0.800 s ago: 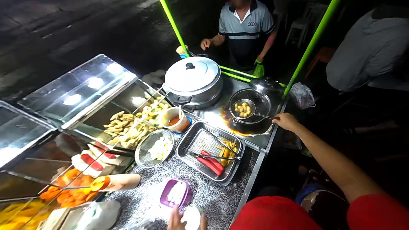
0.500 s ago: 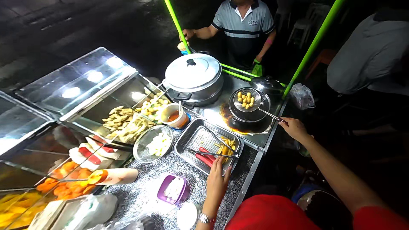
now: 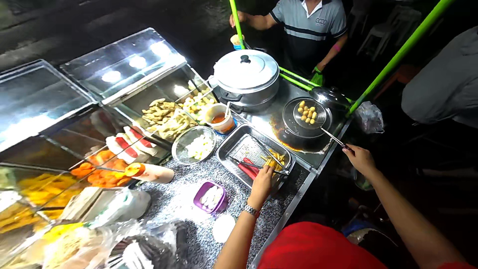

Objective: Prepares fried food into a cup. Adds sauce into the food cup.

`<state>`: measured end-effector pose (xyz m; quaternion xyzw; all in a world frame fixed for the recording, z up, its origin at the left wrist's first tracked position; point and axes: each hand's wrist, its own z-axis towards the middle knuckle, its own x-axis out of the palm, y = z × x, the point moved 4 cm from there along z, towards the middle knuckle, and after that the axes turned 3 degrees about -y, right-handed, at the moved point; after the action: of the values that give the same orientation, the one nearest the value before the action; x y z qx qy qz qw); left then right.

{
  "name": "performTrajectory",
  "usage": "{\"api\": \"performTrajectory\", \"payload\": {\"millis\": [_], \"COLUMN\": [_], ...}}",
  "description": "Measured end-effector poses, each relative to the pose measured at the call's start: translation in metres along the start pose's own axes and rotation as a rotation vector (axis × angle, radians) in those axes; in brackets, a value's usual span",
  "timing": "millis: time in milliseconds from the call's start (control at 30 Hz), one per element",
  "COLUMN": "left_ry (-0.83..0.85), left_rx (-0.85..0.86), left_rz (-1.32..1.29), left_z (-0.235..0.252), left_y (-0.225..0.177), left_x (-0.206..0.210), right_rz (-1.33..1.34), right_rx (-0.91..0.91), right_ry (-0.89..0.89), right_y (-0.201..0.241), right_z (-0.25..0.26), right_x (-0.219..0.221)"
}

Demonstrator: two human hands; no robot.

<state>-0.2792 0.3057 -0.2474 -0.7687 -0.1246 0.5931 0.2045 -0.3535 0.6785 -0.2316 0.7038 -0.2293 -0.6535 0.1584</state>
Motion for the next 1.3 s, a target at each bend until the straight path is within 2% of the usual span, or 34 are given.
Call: {"api": "performTrajectory", "payload": {"millis": [167, 333, 433, 633, 733, 800, 833, 967, 1033, 1067, 1133, 1233, 1300], "left_ry": [-0.388, -0.637, -0.704, -0.716, -0.707, -0.707, -0.704, -0.636, -0.625, -0.634, -0.697, -0.789, -0.898], "left_rx": [0.17, 0.189, 0.177, 0.174, 0.172, 0.177, 0.185, 0.282, 0.334, 0.331, 0.26, 0.045, -0.113], "left_rz": [-0.105, -0.112, -0.083, -0.067, -0.061, -0.064, -0.068, -0.115, -0.146, -0.145, -0.099, -0.085, -0.148], "left_z": [-0.04, -0.095, -0.119, -0.137, -0.146, -0.149, -0.15, -0.148, -0.147, -0.149, -0.159, -0.191, -0.215], "left_y": [-0.007, -0.013, -0.012, -0.007, -0.006, -0.007, -0.008, -0.018, -0.021, -0.02, -0.011, 0.021, 0.05], "left_x": [-0.024, -0.052, -0.06, -0.056, -0.049, -0.043, -0.039, -0.023, -0.019, -0.019, -0.027, -0.041, -0.037], "right_rz": [-0.051, 0.008, 0.101, 0.052, 0.056, 0.167, 0.268, 0.756, 0.97, 1.024, 0.906, 0.341, 0.122], "right_rx": [-0.002, -0.155, -0.264, -0.255, -0.314, -0.395, -0.39, -0.221, -0.122, -0.063, -0.084, -0.33, -0.314], "right_ry": [0.044, 0.071, 0.14, 0.384, 0.35, 0.314, 0.373, 0.972, 1.169, 1.21, 1.127, 0.696, 0.529], "right_y": [0.015, 0.064, 0.095, 0.144, 0.155, 0.169, 0.179, 0.22, 0.227, 0.227, 0.223, 0.215, 0.207], "right_z": [-0.002, -0.035, -0.062, -0.078, -0.077, -0.084, -0.092, -0.137, -0.149, -0.149, -0.139, -0.105, -0.08], "right_x": [-0.006, -0.01, 0.014, 0.087, 0.108, 0.105, 0.102, 0.101, 0.109, 0.111, 0.108, 0.089, 0.078]}}
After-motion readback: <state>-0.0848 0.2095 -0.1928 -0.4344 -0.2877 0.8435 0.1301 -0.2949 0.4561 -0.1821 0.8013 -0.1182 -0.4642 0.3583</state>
